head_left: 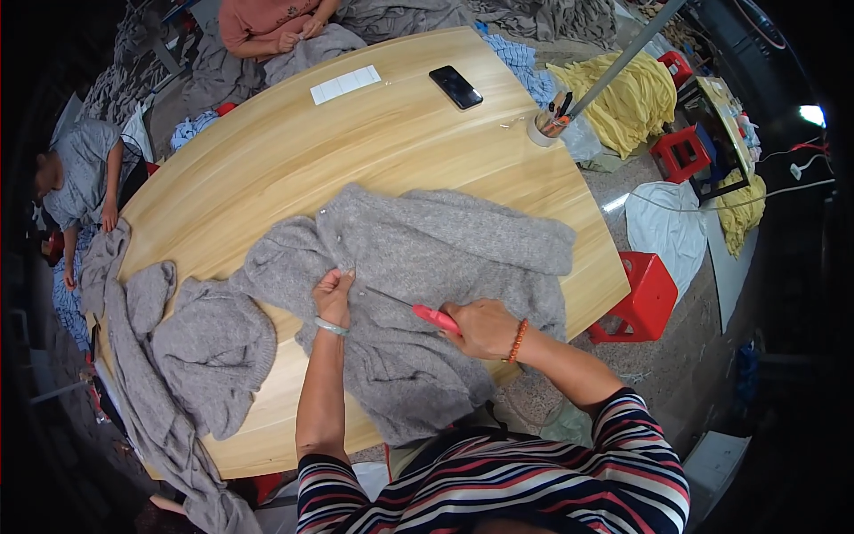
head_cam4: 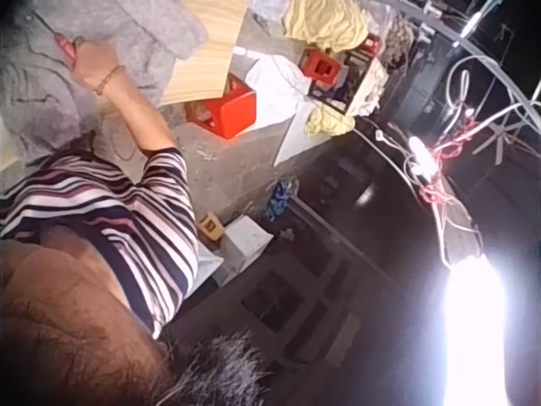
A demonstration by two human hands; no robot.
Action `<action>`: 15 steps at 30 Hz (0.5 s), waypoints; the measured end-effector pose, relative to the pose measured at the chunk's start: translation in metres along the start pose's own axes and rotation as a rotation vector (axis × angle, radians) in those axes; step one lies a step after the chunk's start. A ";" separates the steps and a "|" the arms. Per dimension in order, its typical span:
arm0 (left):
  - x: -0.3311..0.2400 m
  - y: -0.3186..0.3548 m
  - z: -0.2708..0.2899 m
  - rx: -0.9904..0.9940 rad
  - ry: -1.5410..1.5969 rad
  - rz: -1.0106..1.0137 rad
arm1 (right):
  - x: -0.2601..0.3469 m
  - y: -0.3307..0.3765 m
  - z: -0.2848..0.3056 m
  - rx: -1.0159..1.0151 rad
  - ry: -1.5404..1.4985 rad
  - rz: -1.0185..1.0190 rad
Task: Trimming excess threads or fabric from garment pieces using scissors.
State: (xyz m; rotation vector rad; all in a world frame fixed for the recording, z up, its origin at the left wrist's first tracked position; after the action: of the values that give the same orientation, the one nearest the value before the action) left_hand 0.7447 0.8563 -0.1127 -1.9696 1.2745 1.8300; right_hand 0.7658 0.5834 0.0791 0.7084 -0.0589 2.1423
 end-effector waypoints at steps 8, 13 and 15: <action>0.006 0.029 -0.027 -0.022 -0.210 0.083 | -0.037 0.043 0.004 -0.066 -0.102 -0.065; 0.027 0.058 -0.112 0.141 -0.193 0.472 | -0.078 0.086 -0.004 -0.257 -0.093 -0.151; 0.057 0.042 -0.142 0.145 -0.183 0.606 | -0.088 0.106 -0.002 -0.266 -0.060 -0.260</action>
State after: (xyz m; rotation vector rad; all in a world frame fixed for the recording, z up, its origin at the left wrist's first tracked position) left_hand 0.8151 0.7135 -0.1118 -1.3896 2.0263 2.0166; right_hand 0.7273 0.4534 0.0538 0.5888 -0.2649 1.8218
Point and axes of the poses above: each hand's wrist, its own y-axis away from the middle knuckle, its own z-axis out of the back of the hand, x = y × z, the point moved 2 cm from there along -y, towards the middle knuckle, and after that the axes turned 15 degrees about -x, right-handed, at the moved point
